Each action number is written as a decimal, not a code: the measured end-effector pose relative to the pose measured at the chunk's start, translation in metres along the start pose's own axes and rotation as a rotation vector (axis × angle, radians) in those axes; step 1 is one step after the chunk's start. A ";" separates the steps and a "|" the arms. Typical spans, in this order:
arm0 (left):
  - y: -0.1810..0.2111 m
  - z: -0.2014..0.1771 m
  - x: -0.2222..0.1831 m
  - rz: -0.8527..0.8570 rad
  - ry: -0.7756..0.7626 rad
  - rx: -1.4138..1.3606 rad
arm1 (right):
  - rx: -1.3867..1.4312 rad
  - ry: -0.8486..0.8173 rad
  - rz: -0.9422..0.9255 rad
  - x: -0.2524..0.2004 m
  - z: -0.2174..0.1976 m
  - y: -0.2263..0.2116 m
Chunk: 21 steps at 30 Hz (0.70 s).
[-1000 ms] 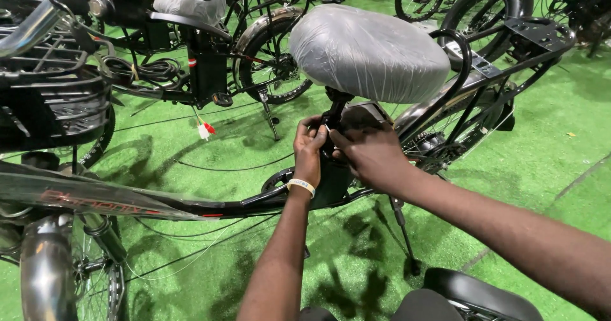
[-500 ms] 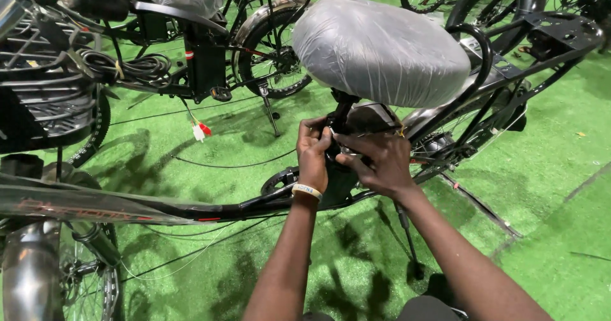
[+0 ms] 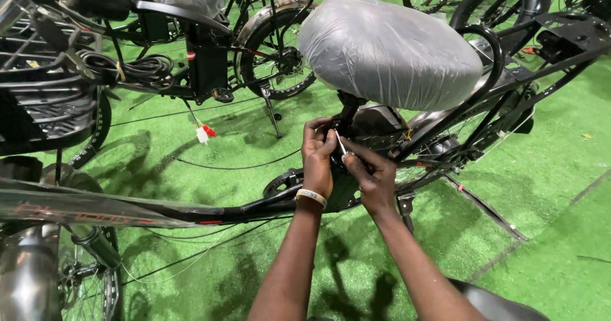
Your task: The person is seen attempting to install a bicycle seat onto a frame, then moves to a basket to sort through various tools including bolt cutters and a drill.
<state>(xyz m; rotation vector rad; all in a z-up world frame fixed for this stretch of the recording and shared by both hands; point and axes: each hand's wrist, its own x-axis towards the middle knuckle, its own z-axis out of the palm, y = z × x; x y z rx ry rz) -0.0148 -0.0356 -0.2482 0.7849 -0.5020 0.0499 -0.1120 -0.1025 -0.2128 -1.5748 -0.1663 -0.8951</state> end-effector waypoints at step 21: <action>0.010 0.001 -0.005 0.004 -0.051 0.028 | -1.058 -0.602 -0.657 0.026 -0.053 -0.051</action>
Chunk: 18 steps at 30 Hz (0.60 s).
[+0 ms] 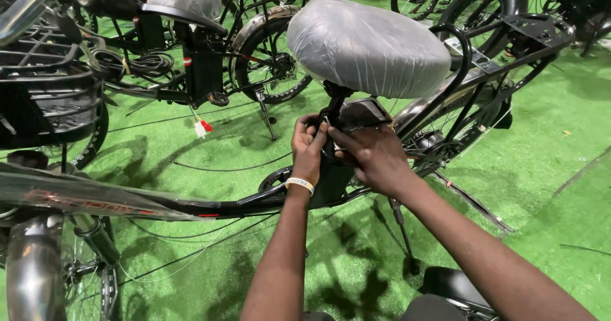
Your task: The person is seen attempting to install a bicycle seat onto a frame, then moves to a basket to sort through various tools including bolt cutters and a drill.
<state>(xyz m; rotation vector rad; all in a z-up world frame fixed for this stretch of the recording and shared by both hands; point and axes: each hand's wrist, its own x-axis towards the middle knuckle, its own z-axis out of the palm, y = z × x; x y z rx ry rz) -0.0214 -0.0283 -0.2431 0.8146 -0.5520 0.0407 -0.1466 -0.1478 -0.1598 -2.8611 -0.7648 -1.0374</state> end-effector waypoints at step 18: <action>-0.003 -0.003 0.004 -0.015 0.050 0.039 | -0.221 -0.209 -0.266 0.030 -0.002 0.026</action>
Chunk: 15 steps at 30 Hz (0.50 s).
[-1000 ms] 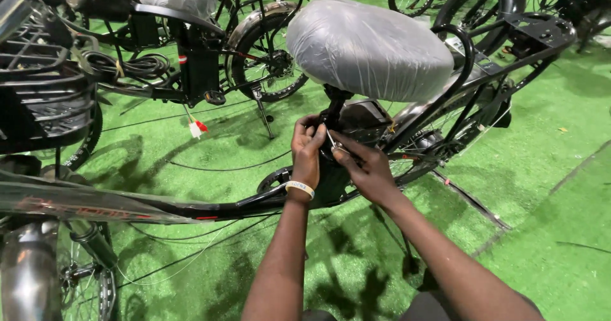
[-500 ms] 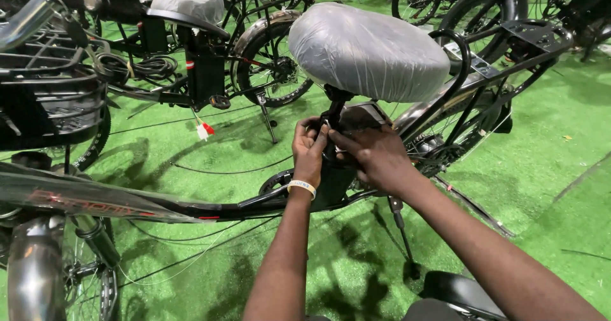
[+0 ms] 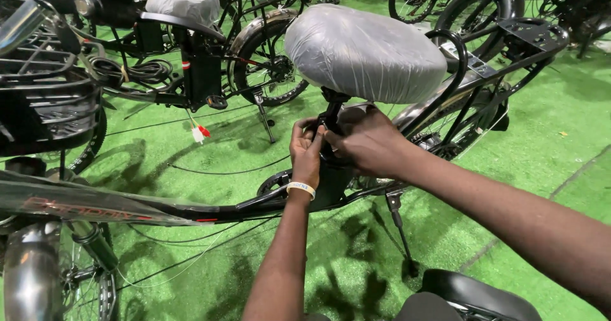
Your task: The person is seen attempting to install a bicycle seat onto a frame, then moves to a basket to sort through various tools including bolt cutters and a drill.
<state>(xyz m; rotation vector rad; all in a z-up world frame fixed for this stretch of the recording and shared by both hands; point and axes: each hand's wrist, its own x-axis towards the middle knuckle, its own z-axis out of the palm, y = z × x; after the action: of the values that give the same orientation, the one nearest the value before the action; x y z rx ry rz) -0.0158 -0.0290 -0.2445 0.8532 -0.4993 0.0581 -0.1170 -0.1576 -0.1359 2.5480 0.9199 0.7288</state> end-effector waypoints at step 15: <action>-0.007 0.002 0.004 -0.031 0.087 -0.084 | 0.985 0.516 0.756 -0.006 0.039 -0.033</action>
<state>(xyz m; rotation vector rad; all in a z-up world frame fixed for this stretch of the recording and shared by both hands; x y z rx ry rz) -0.0117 -0.0361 -0.2470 0.7724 -0.4041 0.0454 -0.1150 -0.1422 -0.1848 3.7596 0.4365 1.4765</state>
